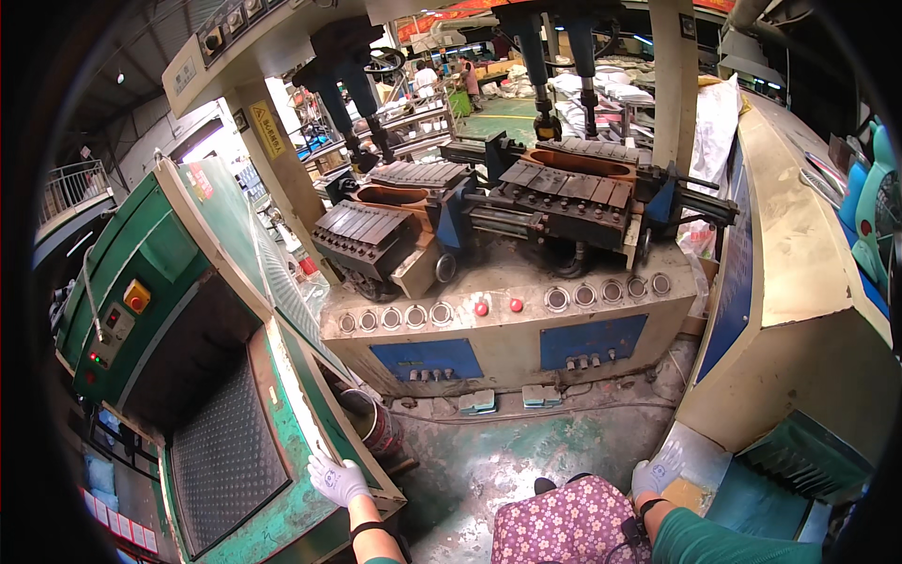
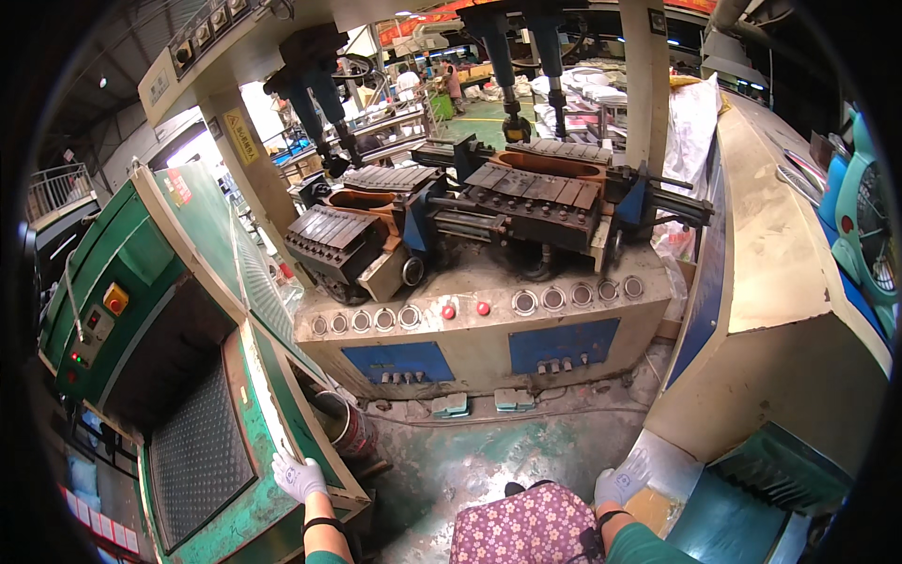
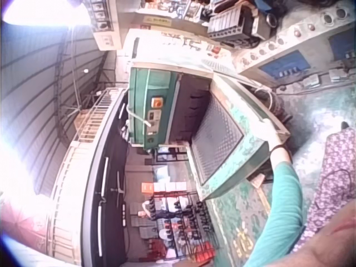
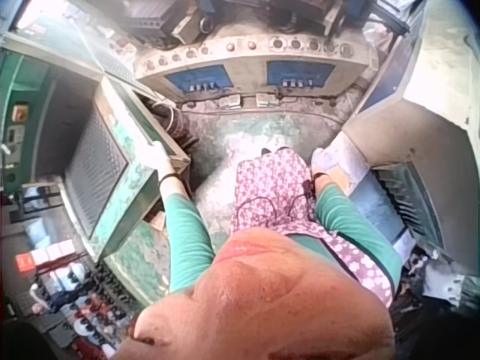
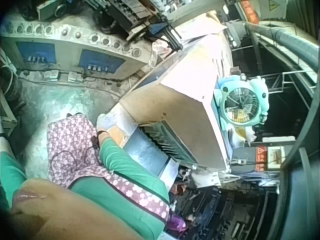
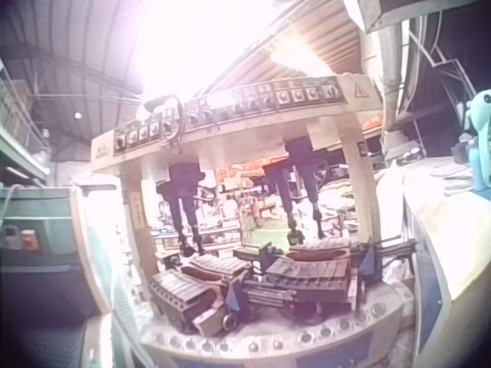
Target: Operating an industrial press machine for shoe manufacturing.
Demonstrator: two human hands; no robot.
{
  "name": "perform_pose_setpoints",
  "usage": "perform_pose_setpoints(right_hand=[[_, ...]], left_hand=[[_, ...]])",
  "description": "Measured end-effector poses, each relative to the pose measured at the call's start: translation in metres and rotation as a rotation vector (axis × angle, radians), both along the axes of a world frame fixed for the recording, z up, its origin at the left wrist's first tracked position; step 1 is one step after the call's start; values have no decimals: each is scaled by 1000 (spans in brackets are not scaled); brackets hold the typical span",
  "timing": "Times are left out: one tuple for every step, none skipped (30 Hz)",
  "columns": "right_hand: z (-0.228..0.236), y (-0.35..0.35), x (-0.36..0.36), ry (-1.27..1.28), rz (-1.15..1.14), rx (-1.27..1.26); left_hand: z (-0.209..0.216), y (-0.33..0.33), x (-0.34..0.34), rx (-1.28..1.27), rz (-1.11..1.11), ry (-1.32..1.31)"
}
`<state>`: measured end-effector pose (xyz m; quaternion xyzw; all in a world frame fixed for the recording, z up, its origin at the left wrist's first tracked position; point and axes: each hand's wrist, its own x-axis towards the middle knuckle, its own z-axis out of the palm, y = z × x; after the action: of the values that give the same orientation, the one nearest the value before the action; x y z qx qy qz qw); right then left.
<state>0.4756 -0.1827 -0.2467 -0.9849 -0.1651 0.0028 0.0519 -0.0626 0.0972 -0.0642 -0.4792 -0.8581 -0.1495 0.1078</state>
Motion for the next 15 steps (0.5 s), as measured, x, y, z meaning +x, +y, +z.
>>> perform_pose_setpoints(right_hand=[[-1,-1,0,0,-1,-1],[-2,-1,0,-4,-2,-4],[-3,-2,0,-9,-2,-6],[-2,2,1,-10,-2,-4],[0,5,3,1,-10,-13],[2,9,4,12,-17,-22],[3,10,4,12,-17,-22],[5,10,3,19,-20,-27],[5,10,3,27,-23,-31],[4,10,3,26,-24,-30],[2,9,4,23,-23,-34],[1,9,5,19,-22,-39],[2,9,5,19,-23,-39],[2,9,5,14,-20,-29],[3,9,5,10,-17,-20]], left_hand=[[0,0,0,-1,-1,0],[0,0,1,-4,0,0],[0,1,1,-7,1,0],[1,3,2,-4,1,-1],[3,5,3,-13,1,-6],[5,7,4,-21,0,-11],[5,7,4,-21,0,-10],[5,7,4,-20,2,-12],[5,6,4,-19,4,-13],[6,7,5,-18,3,-14],[5,7,5,-13,3,-12],[5,7,5,-9,3,-10],[7,7,7,-9,3,-10],[10,6,9,-15,1,-16],[12,6,11,-21,-2,-21]])
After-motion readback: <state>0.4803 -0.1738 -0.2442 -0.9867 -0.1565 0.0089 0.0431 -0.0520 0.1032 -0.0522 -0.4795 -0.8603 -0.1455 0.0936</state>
